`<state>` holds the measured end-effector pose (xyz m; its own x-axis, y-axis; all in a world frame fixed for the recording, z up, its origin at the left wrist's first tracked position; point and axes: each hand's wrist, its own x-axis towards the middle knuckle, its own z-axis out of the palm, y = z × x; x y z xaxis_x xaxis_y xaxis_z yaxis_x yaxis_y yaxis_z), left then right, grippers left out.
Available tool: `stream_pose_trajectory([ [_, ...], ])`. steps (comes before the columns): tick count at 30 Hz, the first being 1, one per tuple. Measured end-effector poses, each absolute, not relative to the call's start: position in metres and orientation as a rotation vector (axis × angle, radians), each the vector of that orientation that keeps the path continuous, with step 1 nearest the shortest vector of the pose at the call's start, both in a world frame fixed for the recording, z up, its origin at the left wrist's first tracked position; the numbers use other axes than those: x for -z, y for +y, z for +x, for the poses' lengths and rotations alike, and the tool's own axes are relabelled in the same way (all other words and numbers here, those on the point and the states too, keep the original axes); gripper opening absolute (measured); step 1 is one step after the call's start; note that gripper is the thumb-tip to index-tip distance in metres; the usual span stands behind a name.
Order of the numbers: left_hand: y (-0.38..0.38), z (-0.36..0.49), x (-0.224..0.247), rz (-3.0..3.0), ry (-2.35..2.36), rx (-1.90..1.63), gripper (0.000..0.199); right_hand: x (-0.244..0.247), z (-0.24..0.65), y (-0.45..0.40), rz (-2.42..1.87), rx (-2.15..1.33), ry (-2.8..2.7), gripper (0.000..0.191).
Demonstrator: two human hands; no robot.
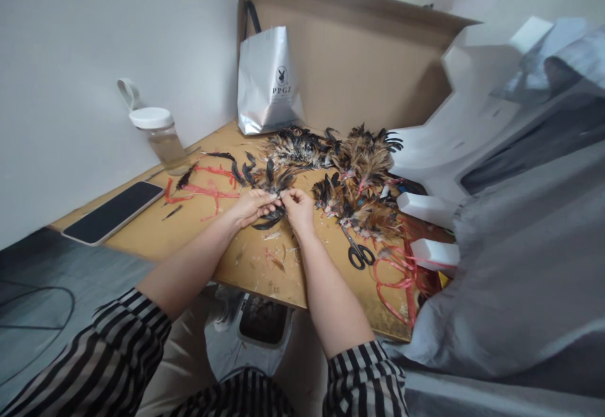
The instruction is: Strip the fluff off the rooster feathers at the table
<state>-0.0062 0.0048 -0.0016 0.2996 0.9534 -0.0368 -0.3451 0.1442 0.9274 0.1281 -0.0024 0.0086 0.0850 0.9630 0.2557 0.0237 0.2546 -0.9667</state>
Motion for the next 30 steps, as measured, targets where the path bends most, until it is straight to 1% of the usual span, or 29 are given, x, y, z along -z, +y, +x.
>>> stream_pose_trajectory([
  [8,0.004,-0.006,0.001,1.068,0.792,-1.068,0.020,-0.007,0.125,-0.002,-1.048,-1.002,-1.261,0.023],
  [12,0.005,-0.007,0.002,1.094,0.817,-1.116,0.021,-0.011,0.130,-0.005,-1.111,-1.060,-1.302,0.028],
  [15,0.006,-0.008,0.002,1.064,0.834,-1.172,0.022,-0.016,0.142,-0.008,-1.119,-1.136,-1.543,0.028],
  [18,0.007,-0.009,0.000,1.023,0.863,-1.193,0.022,-0.018,0.155,-0.010,-1.127,-1.263,-1.920,0.023],
  [21,0.007,-0.008,0.000,1.009,0.882,-1.191,0.023,-0.014,0.160,-0.009,-1.124,-1.329,-2.147,0.020],
  [24,0.007,-0.008,0.000,1.004,0.861,-1.201,0.023,-0.009,0.158,-0.009,-1.167,-1.250,-2.260,0.019],
  [28,0.007,-0.009,0.001,1.011,0.847,-1.190,0.024,-0.010,0.153,-0.011,-1.256,-1.108,-2.358,0.006],
  [30,0.007,-0.009,0.001,1.015,0.854,-1.184,0.023,-0.012,0.152,-0.013,-1.251,-1.067,-2.341,0.005],
])
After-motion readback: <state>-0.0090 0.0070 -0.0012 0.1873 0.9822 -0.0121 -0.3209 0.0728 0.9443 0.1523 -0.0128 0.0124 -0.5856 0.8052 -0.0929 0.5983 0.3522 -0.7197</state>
